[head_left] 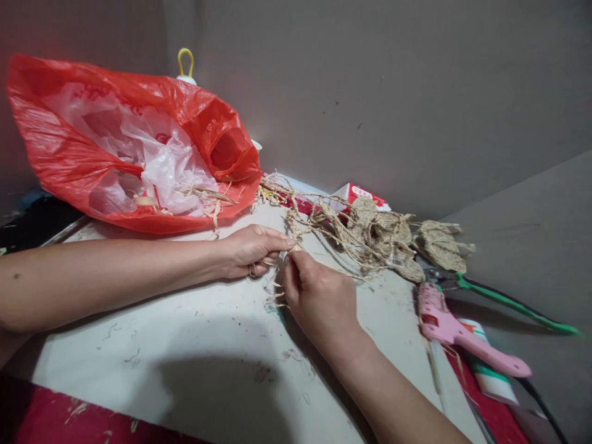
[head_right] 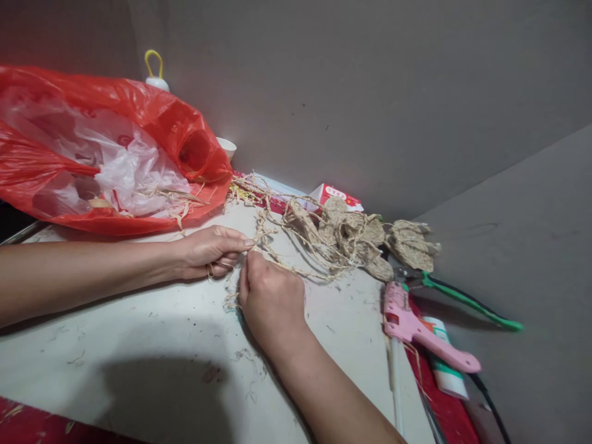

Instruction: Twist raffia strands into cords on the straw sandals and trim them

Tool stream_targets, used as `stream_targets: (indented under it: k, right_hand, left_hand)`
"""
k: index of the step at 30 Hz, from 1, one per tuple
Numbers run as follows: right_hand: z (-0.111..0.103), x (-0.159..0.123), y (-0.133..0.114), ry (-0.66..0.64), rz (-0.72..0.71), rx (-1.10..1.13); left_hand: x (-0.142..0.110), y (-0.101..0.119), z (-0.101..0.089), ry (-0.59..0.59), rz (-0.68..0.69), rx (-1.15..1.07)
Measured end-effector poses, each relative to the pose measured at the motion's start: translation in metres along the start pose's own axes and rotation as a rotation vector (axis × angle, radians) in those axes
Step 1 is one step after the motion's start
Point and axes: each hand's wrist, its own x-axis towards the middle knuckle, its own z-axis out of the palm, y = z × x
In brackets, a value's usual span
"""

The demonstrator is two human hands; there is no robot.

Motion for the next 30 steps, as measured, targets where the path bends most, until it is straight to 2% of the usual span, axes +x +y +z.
stream_targets:
  k: [2, 4, 6, 8, 9, 12, 13, 14, 16, 18, 22, 24, 27, 30]
  right_hand:
    - [0.001, -0.002, -0.004, -0.032, -0.065, -0.094]
    - [-0.001, -0.004, -0.009, -0.091, -0.114, -0.074]
    - [-0.011, -0.004, -0.012, -0.169, -0.129, 0.051]
    - [-0.026, -0.003, -0.011, -0.202, -0.073, 0.264]
    - [-0.034, -0.001, -0.009, -0.172, -0.009, 0.381]
    - [-0.051, 0.008, 0.001, 0.112, 0.290, 0.611]
    - [-0.051, 0.011, 0.004, 0.145, 0.358, 0.678]
    - [-0.048, 0.013, 0.006, 0.123, 0.404, 0.748]
    - [-0.036, 0.017, 0.008, -0.055, 0.458, 0.871]
    - [-0.021, 0.018, 0.007, -0.234, 0.470, 0.942]
    - [-0.005, 0.018, 0.008, -0.442, 0.449, 1.046]
    - [-0.006, 0.019, 0.012, -0.493, 0.415, 1.071]
    - [-0.007, 0.021, 0.021, -0.497, 0.363, 1.052]
    - [-0.006, 0.025, 0.027, -0.538, 0.398, 1.037]
  left_hand:
    - [0.000, -0.002, 0.003, 0.052, 0.029, 0.066]
    - [0.000, -0.003, 0.004, 0.091, 0.035, 0.132]
    - [0.000, -0.003, 0.002, 0.117, 0.048, 0.183]
    - [0.000, 0.000, 0.000, 0.133, 0.081, 0.218]
    - [0.000, 0.001, -0.001, 0.139, 0.097, 0.236]
    - [-0.001, 0.003, -0.001, 0.172, 0.113, 0.305]
    - [-0.001, 0.003, -0.001, 0.181, 0.110, 0.323]
    - [-0.001, 0.003, 0.000, 0.185, 0.112, 0.333]
    - [-0.002, 0.002, 0.002, 0.176, 0.132, 0.319]
    - [-0.001, 0.001, 0.004, 0.137, 0.148, 0.294]
    - [0.002, -0.002, 0.005, 0.086, 0.169, 0.339]
    - [0.003, -0.003, 0.003, 0.119, 0.213, 0.423]
    - [0.005, -0.002, -0.001, 0.167, 0.263, 0.548]
    - [0.007, -0.002, -0.005, 0.091, 0.273, 0.605]
